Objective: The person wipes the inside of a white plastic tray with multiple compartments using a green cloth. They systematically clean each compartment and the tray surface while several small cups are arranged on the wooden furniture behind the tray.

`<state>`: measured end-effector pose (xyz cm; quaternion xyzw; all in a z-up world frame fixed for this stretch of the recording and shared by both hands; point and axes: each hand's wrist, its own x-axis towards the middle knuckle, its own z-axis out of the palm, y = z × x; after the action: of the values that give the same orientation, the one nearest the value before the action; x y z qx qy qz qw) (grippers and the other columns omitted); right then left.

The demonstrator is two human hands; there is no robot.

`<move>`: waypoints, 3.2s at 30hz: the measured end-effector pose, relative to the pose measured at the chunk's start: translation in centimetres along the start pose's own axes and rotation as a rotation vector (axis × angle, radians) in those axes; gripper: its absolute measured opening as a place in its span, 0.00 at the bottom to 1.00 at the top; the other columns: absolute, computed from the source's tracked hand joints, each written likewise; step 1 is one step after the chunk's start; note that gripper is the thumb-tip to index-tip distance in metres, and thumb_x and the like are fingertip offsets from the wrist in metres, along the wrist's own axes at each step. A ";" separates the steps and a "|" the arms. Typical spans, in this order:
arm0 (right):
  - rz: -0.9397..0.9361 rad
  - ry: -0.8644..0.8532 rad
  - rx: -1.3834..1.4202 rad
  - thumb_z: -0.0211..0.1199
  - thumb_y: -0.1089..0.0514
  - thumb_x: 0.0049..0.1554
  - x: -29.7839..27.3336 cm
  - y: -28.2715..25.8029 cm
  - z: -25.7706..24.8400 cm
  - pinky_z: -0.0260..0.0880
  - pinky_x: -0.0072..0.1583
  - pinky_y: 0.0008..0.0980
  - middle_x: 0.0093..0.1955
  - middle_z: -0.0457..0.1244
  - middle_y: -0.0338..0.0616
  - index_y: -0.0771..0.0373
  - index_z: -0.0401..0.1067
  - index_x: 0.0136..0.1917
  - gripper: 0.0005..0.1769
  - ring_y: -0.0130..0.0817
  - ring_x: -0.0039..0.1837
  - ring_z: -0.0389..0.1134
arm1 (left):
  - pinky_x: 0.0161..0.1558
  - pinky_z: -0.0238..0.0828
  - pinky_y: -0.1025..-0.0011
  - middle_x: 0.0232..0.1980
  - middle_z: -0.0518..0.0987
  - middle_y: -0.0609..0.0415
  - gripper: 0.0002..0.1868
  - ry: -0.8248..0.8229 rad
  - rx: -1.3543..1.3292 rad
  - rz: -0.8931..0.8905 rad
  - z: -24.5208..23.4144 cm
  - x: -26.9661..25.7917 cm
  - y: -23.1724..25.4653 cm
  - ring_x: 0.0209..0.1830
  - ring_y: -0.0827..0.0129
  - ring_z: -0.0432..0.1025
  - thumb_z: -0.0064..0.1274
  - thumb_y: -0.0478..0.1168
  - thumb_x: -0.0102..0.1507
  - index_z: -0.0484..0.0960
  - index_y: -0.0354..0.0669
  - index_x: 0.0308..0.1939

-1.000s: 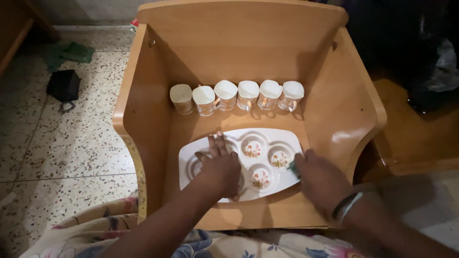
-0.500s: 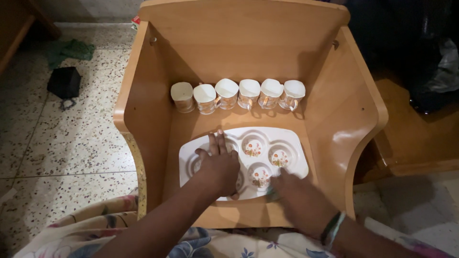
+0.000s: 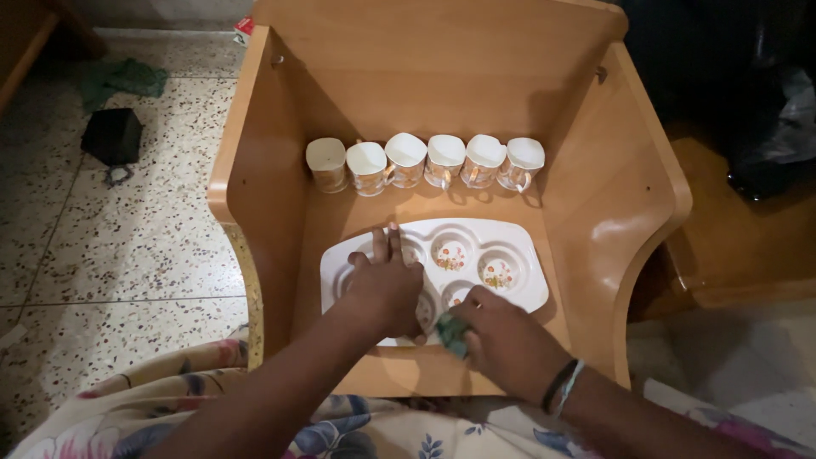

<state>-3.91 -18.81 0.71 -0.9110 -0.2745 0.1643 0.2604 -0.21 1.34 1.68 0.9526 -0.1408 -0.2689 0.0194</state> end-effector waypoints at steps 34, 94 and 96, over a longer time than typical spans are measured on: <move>-0.301 -0.120 -0.111 0.58 0.65 0.53 5.1 -5.5 3.6 0.65 0.60 0.45 0.56 0.63 0.53 0.61 0.78 0.55 0.17 0.51 0.61 0.63 | 0.58 0.73 0.60 0.55 0.81 0.35 0.25 0.308 -0.637 -0.060 0.1 2.4 -8.0 0.56 0.48 0.76 0.58 0.40 0.57 0.79 0.40 0.58; -0.210 0.219 -0.400 0.58 0.67 0.48 16.0 -1.6 1.7 0.66 0.60 0.48 0.55 0.63 0.57 0.67 0.74 0.52 0.17 0.58 0.59 0.62 | 0.73 0.57 0.53 0.71 0.63 0.19 0.34 0.250 -0.410 0.030 3.7 5.5 -11.1 0.73 0.30 0.59 0.27 0.55 0.75 0.54 0.43 0.81; -0.204 0.169 -0.378 0.57 0.66 0.48 15.7 -1.9 1.6 0.66 0.61 0.47 0.53 0.63 0.55 0.65 0.74 0.50 0.15 0.57 0.60 0.62 | 0.73 0.59 0.53 0.71 0.65 0.25 0.33 0.204 -0.411 -0.010 2.5 4.0 -10.2 0.73 0.31 0.60 0.38 0.52 0.71 0.59 0.49 0.79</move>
<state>7.07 -7.68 -2.01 -0.9216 -0.3683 0.0057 0.1225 4.34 10.09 -3.62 0.9516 -0.0755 -0.1944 0.2258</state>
